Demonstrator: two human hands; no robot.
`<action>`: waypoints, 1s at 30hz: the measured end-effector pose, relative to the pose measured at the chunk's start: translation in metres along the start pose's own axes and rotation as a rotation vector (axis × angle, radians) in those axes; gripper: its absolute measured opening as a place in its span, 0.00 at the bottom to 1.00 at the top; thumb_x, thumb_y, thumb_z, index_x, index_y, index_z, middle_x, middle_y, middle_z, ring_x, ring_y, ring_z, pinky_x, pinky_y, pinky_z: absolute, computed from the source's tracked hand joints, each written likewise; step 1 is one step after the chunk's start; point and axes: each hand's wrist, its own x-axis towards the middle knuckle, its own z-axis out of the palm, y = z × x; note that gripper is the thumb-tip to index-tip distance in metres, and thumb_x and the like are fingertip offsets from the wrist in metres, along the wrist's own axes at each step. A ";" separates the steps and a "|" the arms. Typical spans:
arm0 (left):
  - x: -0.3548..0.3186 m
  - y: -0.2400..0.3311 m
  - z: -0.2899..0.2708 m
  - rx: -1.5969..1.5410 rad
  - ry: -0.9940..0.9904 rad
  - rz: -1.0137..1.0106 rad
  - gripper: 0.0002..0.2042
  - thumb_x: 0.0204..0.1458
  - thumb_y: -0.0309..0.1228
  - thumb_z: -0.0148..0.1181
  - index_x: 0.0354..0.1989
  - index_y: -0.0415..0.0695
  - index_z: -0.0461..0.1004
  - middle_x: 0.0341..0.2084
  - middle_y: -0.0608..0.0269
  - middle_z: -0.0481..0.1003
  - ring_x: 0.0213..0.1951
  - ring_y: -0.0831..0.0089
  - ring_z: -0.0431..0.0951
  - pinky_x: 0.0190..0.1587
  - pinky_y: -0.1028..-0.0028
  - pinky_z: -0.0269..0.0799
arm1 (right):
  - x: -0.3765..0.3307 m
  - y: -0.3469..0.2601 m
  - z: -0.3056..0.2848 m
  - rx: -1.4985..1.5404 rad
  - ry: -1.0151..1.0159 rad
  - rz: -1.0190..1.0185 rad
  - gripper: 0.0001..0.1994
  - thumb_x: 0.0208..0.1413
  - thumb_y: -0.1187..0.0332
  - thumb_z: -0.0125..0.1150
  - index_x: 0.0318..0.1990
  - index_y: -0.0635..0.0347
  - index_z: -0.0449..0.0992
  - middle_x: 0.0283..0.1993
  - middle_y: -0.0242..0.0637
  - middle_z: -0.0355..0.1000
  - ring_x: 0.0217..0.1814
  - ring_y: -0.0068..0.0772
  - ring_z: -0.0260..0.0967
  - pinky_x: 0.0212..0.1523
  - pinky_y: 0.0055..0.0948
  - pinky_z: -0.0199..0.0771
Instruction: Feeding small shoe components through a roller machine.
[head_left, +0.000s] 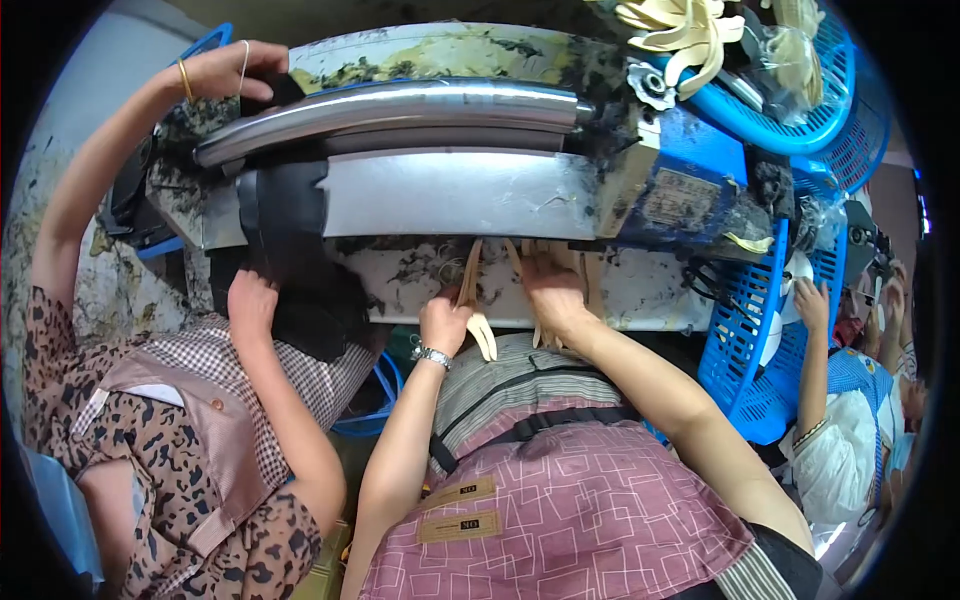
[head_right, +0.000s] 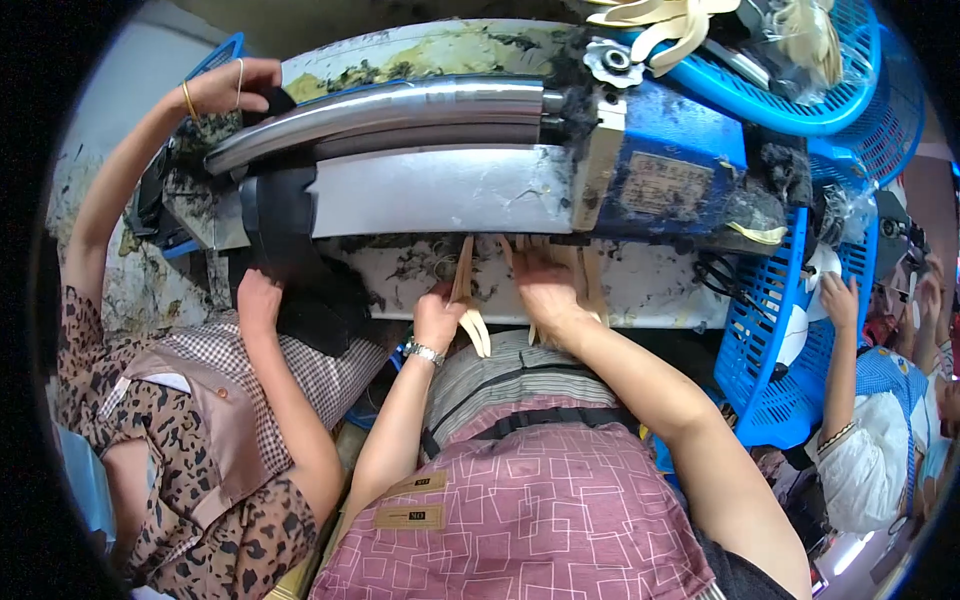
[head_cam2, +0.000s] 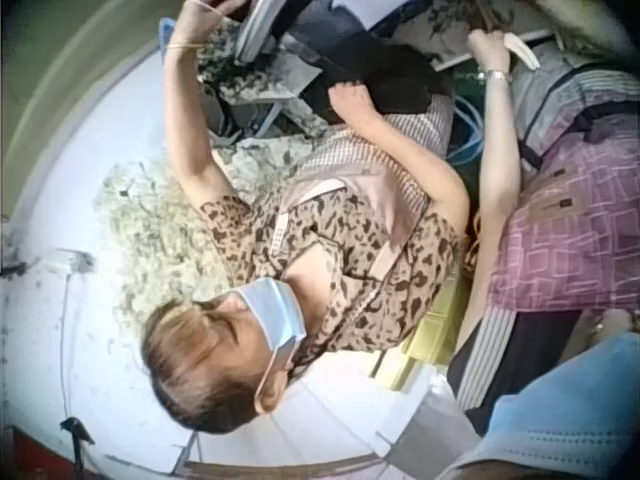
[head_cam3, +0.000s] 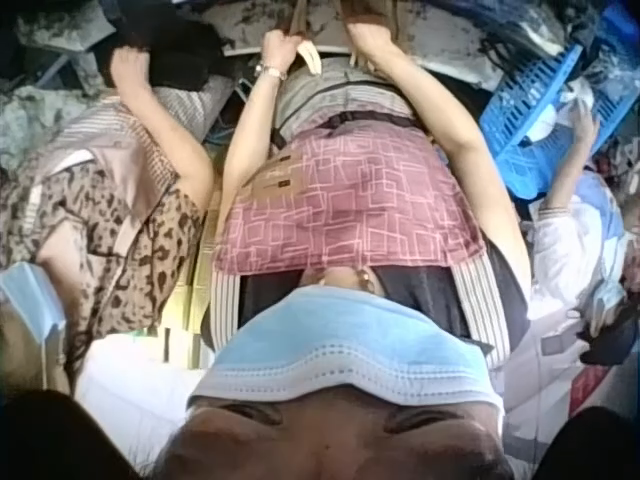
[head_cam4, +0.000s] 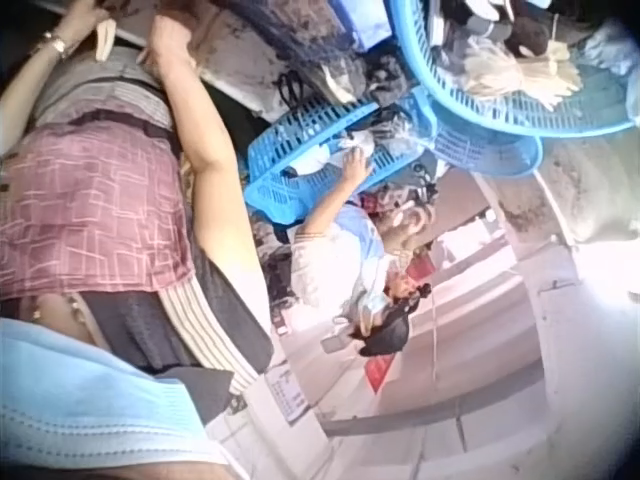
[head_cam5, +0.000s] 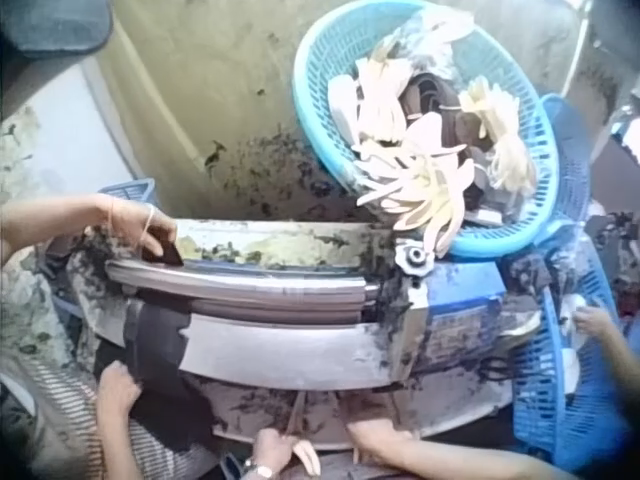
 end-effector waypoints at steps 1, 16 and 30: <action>0.000 0.001 -0.002 0.145 0.028 0.021 0.08 0.40 0.21 0.55 0.32 0.34 0.72 0.23 0.62 0.74 0.24 0.73 0.73 0.27 0.73 0.68 | 0.001 -0.002 0.000 0.017 -0.041 -0.013 0.15 0.39 0.71 0.51 0.39 0.59 0.67 0.33 0.41 0.65 0.30 0.34 0.68 0.23 0.31 0.70; -0.042 0.030 -0.020 -0.975 -0.333 -0.063 0.11 0.47 0.23 0.52 0.40 0.37 0.67 0.32 0.64 0.72 0.34 0.79 0.72 0.38 0.79 0.68 | 0.009 -0.028 -0.067 1.748 -0.681 0.551 0.07 0.47 0.69 0.58 0.32 0.60 0.70 0.18 0.24 0.61 0.15 0.11 0.52 0.14 0.13 0.48; -0.069 0.131 -0.071 -0.828 -0.044 0.163 0.09 0.46 0.26 0.54 0.35 0.33 0.70 0.27 0.65 0.73 0.29 0.82 0.70 0.32 0.79 0.67 | 0.025 -0.036 -0.156 1.577 0.111 0.297 0.06 0.46 0.72 0.59 0.27 0.64 0.68 0.23 0.27 0.66 0.24 0.10 0.58 0.24 0.12 0.61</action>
